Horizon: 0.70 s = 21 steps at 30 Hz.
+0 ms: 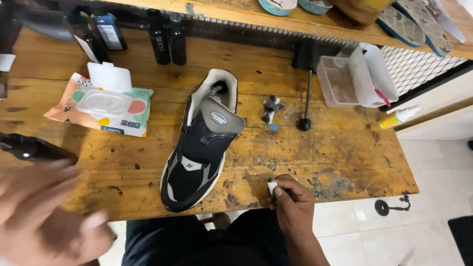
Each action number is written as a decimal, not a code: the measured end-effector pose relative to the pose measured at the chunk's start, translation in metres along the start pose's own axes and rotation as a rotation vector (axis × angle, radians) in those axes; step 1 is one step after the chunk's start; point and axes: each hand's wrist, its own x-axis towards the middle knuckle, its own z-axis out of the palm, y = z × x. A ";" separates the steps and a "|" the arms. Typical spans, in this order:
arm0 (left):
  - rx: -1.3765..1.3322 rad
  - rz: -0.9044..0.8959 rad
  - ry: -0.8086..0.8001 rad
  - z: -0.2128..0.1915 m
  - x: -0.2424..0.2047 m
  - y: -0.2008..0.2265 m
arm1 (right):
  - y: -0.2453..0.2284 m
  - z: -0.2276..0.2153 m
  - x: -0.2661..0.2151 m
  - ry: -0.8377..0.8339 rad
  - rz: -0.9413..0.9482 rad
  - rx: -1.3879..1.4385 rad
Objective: The person cleans a black and white sneaker on a wooden workbench. They use a small white cloth to wipe the shoe's upper and sole, then apply a liquid from a small black bottle onto the cloth and continue wiping the shoe's surface.
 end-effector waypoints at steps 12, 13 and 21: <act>-0.203 -0.082 -0.869 0.115 0.082 0.033 | -0.004 0.004 0.005 0.009 0.008 0.053; -0.222 -0.064 -0.913 0.121 0.084 0.032 | -0.005 0.004 0.006 0.005 0.013 0.044; -0.306 -0.050 -0.723 0.131 0.087 0.024 | 0.000 0.000 0.009 0.001 0.030 0.084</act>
